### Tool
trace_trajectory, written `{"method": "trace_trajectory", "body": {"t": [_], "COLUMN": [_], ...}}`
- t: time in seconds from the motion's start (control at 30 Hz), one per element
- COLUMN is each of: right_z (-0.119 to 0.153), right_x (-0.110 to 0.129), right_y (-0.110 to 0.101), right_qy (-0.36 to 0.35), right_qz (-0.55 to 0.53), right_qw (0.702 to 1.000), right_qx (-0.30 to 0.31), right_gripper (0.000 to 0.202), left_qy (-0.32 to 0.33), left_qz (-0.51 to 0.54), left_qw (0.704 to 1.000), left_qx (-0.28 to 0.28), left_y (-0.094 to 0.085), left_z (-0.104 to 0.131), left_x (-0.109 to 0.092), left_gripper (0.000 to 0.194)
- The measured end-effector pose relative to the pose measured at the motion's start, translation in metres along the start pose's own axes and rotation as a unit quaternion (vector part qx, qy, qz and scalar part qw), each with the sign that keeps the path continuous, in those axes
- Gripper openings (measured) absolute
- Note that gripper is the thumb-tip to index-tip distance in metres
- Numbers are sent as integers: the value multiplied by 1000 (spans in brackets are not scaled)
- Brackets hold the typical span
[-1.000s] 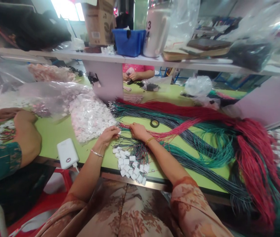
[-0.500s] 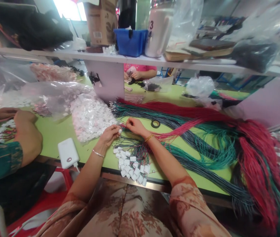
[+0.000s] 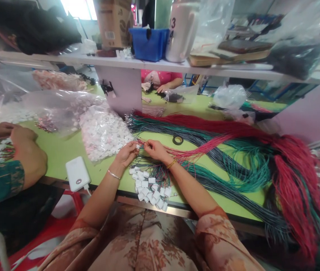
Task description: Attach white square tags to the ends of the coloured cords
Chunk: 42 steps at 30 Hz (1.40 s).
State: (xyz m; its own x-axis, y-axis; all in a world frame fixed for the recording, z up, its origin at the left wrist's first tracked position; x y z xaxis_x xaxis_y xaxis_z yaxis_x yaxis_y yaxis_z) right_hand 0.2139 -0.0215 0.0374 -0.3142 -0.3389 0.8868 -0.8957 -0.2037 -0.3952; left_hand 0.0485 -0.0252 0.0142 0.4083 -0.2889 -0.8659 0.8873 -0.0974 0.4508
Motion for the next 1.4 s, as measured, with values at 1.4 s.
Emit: {"method": "trace_trajectory", "body": {"t": [1.4], "right_z": [-70], "right_x": [-39], "right_y": [-5], "right_qy": [157], "right_qz": [187], "right_qw": [969], "right_qx": [19], "right_gripper": [14], "left_qy": [27], "left_qz": [-167], "left_qw": [982], "left_qx": [-80], "left_y": [-4], "left_z": [-1], "left_x": [3], "left_gripper": [21]}}
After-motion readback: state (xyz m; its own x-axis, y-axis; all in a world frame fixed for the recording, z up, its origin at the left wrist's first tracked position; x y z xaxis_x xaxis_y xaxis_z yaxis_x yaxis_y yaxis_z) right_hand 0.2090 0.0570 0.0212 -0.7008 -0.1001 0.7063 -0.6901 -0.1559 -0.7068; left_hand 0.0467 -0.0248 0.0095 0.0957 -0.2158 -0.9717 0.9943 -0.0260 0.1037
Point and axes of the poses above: each hand's wrist, its own z-axis away from the middle knuckle, its own y-axis out of the palm, x = y × z, the point moved 2 cm from there along -z, towards the middle knuckle, and after that the axes turned 8 degrees about -z, right-handed, at the moved point
